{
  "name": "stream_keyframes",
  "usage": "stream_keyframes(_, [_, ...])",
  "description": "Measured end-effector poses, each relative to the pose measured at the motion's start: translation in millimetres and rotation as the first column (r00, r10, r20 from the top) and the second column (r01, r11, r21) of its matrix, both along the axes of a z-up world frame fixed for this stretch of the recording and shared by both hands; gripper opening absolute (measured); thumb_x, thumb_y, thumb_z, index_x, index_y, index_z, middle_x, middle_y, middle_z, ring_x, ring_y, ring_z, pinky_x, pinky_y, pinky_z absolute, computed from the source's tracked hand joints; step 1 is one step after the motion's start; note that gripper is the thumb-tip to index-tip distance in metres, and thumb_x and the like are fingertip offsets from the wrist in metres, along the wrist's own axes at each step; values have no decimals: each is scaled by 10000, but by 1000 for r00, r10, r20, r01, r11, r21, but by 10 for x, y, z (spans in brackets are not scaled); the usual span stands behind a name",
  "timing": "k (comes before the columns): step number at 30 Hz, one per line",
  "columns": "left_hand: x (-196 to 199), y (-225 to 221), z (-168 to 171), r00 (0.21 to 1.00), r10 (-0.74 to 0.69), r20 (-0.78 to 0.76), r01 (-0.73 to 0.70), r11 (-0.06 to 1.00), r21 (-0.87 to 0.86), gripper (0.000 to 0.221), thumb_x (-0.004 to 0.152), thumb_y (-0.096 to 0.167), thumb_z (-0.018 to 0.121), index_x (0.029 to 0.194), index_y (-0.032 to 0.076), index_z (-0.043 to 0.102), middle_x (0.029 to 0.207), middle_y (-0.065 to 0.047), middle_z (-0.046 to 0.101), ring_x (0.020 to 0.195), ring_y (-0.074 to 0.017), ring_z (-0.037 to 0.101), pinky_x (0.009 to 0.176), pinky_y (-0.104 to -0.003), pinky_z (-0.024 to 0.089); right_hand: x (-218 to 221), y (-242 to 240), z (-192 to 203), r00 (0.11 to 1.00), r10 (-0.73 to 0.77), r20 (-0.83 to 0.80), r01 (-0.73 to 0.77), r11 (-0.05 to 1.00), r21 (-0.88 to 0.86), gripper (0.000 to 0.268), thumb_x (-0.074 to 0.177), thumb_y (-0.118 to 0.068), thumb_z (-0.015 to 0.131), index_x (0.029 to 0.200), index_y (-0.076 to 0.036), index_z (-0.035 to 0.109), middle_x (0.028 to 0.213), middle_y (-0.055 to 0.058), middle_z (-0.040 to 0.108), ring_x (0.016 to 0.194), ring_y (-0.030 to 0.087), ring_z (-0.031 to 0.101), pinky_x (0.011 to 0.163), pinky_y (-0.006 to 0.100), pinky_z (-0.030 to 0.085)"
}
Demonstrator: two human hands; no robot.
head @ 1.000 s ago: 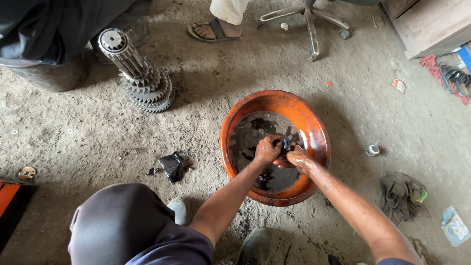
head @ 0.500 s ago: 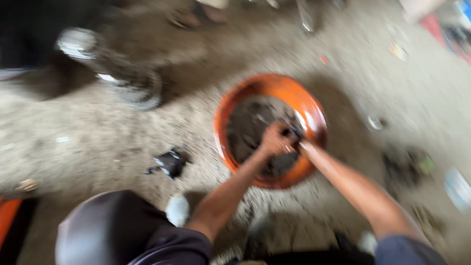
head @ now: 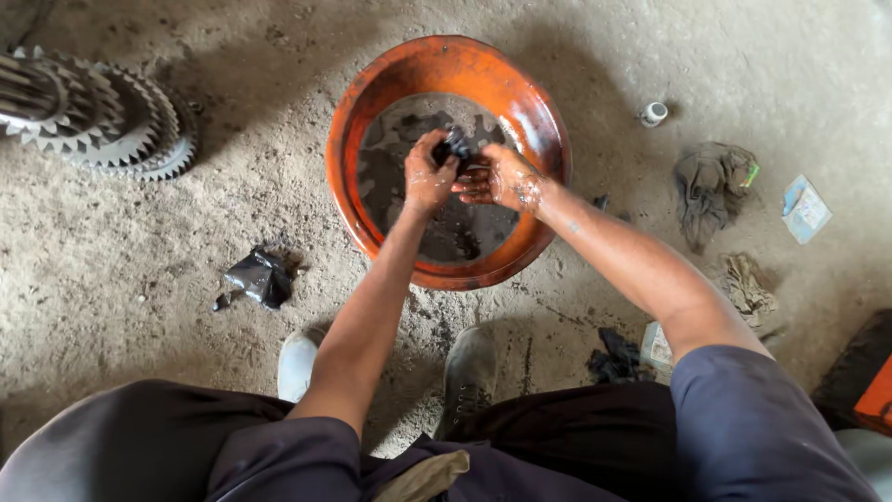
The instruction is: The person squats and washes their hands in an orange basin filled with dark liquid, rubbing the hands together and wringing out a dark cloth repeatedly. The person then lifts the basin and moves it to the side.
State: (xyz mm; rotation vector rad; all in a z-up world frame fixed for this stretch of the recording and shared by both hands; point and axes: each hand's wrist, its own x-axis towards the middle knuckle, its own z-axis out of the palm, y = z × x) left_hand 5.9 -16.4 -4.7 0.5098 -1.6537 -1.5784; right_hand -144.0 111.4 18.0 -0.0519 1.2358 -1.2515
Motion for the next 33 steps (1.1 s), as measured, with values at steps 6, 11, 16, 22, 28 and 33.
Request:
stream_keyframes(6, [-122,339,226,976,-132,-175,128,991,-35,421,801,-171,576,1182,-10,654,1168,-154,662,1124,-277,654,1020,-321,489,131,-112,83,982,-184,44,185,982,-30,500,982,-527,434,1221,-110,571,1128,117,658,989,286,666,860,481,581])
stream_keyframes(11, [-27,395,590,980,-168,-107,158,982,-102,383,812,-161,584,1151,1,658,1206,-154,660,1183,-283,664,1037,-319,492,-16,-72,-31,976,-209,64,214,973,-83,609,970,-574,427,1319,-75,458,1254,174,576,1113,336,608,949,519,522])
stream_keyframes(16, [49,453,903,976,-209,-52,203,974,-105,379,819,-141,591,1129,40,714,1213,-150,661,1192,-309,642,1050,-359,493,-137,-169,-53,975,-195,105,210,967,-147,743,959,-620,419,1418,-40,345,1380,231,493,1236,387,550,1037,557,463])
stream_keyframes(22, [158,545,1094,975,-219,32,213,889,-405,274,798,-68,646,1026,57,732,1188,-104,665,1164,-334,635,998,-408,501,-298,-181,-108,974,-179,139,205,957,-206,921,945,-676,411,1536,2,210,1531,300,394,1383,447,480,1143,604,393])
stream_keyframes(28, [262,525,1043,954,-280,111,298,824,-482,296,723,-58,629,949,101,737,1136,-22,675,1136,-279,652,958,-392,559,-457,-78,-7,971,-218,97,237,926,-292,1038,950,-721,411,1616,26,138,1627,326,347,1488,458,437,1229,603,360])
stream_keyframes(33, [259,413,754,973,-84,215,191,817,-544,302,664,-13,683,928,120,745,1152,-36,672,1130,-311,622,896,-405,553,-338,-59,210,986,-118,114,156,891,-427,1095,938,-765,388,1639,36,130,1625,339,352,1483,456,442,1246,634,300])
